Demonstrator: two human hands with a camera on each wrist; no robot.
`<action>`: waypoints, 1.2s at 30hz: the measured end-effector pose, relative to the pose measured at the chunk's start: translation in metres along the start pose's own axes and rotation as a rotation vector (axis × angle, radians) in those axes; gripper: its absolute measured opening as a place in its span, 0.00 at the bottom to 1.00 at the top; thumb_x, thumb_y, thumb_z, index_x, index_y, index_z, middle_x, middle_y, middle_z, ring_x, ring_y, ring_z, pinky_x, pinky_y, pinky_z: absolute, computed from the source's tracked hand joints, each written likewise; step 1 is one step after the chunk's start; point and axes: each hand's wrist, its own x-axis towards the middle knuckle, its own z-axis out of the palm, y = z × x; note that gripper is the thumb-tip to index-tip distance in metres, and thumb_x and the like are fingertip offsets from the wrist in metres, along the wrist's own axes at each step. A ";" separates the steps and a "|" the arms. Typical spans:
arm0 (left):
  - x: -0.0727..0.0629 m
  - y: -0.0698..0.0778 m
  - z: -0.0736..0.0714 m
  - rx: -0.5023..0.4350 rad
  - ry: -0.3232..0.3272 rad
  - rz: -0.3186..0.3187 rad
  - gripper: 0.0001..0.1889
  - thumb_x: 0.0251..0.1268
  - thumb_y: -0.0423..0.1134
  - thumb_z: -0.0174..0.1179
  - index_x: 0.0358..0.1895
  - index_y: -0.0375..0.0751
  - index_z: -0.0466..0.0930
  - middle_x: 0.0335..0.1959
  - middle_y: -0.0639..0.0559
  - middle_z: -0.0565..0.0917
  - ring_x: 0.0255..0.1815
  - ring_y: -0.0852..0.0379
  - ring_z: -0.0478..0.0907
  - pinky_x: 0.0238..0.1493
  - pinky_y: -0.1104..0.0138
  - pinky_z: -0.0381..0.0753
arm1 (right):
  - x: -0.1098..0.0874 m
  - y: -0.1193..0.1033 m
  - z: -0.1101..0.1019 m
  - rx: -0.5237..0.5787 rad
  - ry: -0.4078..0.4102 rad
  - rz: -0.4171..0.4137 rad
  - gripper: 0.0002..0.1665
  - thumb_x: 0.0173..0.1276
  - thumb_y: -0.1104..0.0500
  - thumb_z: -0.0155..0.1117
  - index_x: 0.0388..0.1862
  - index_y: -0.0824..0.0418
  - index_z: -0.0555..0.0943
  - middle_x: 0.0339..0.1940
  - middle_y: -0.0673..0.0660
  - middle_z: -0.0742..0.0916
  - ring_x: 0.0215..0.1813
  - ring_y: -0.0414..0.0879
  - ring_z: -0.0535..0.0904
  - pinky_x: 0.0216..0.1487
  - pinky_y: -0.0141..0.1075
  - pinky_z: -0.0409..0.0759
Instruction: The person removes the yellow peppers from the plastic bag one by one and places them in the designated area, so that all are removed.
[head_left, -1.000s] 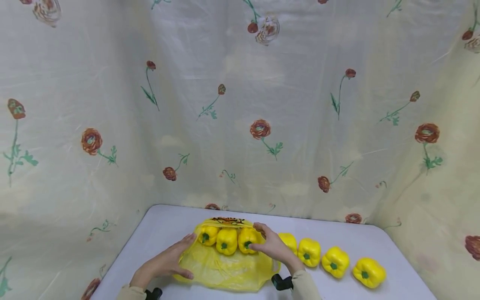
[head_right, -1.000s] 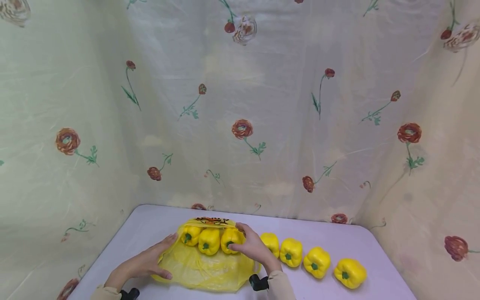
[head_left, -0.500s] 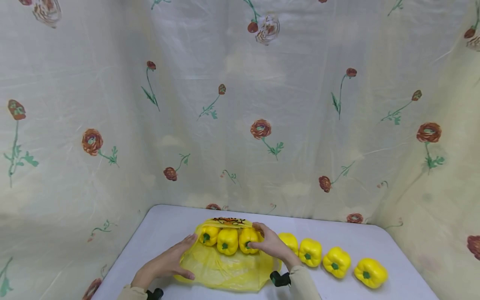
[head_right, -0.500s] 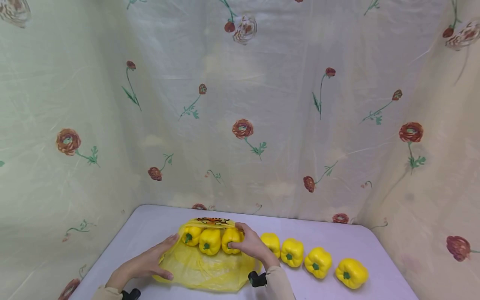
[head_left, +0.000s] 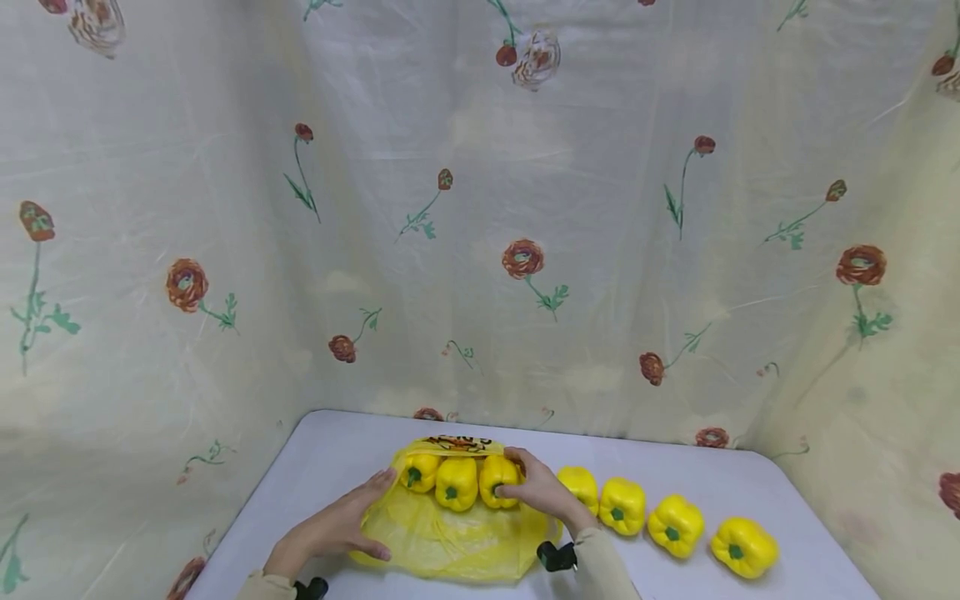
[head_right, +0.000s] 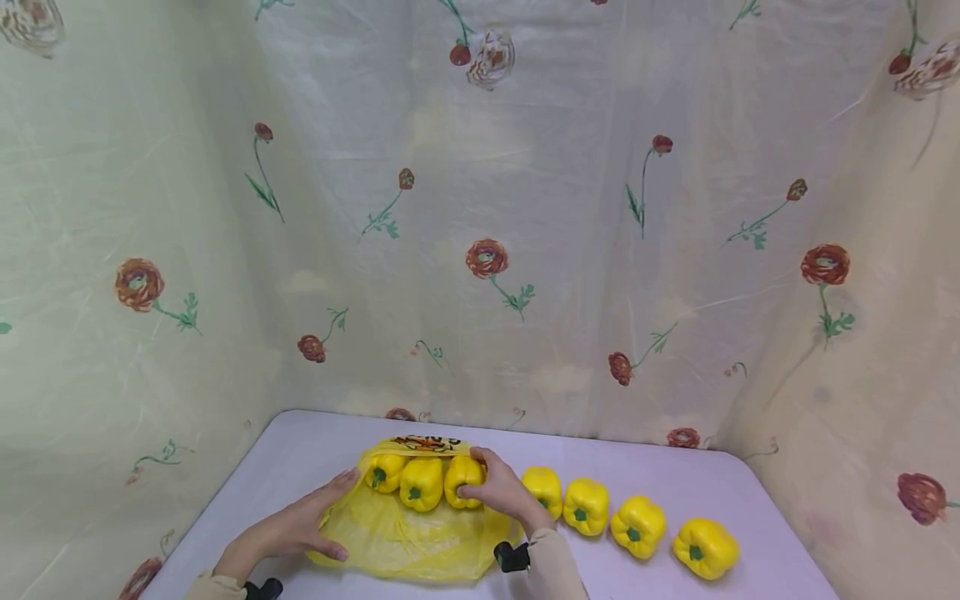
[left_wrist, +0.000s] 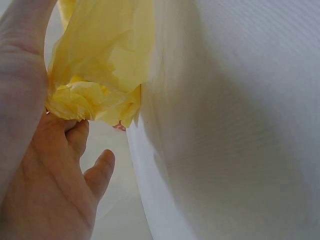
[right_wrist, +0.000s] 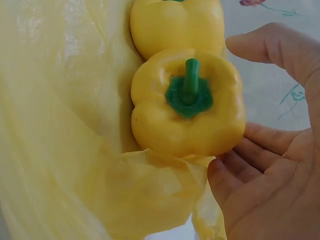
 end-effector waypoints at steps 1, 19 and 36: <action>0.000 -0.001 0.000 0.001 0.001 0.003 0.63 0.41 0.62 0.72 0.78 0.46 0.42 0.80 0.44 0.44 0.79 0.38 0.43 0.74 0.38 0.49 | 0.001 0.000 0.001 -0.001 -0.002 -0.001 0.48 0.59 0.50 0.71 0.73 0.65 0.61 0.72 0.65 0.69 0.72 0.62 0.64 0.71 0.58 0.63; 0.000 0.001 0.000 0.025 0.008 -0.001 0.63 0.40 0.62 0.72 0.78 0.44 0.43 0.79 0.43 0.45 0.79 0.38 0.44 0.73 0.38 0.49 | 0.001 0.007 0.011 0.008 -0.046 0.018 0.45 0.58 0.52 0.72 0.70 0.68 0.65 0.68 0.68 0.71 0.63 0.58 0.72 0.64 0.55 0.72; 0.000 0.001 0.002 0.012 0.011 -0.032 0.64 0.38 0.63 0.73 0.78 0.46 0.43 0.80 0.46 0.45 0.79 0.39 0.44 0.74 0.40 0.49 | 0.002 0.012 0.020 0.022 -0.019 0.094 0.48 0.55 0.50 0.73 0.71 0.65 0.63 0.65 0.65 0.75 0.55 0.52 0.75 0.60 0.52 0.75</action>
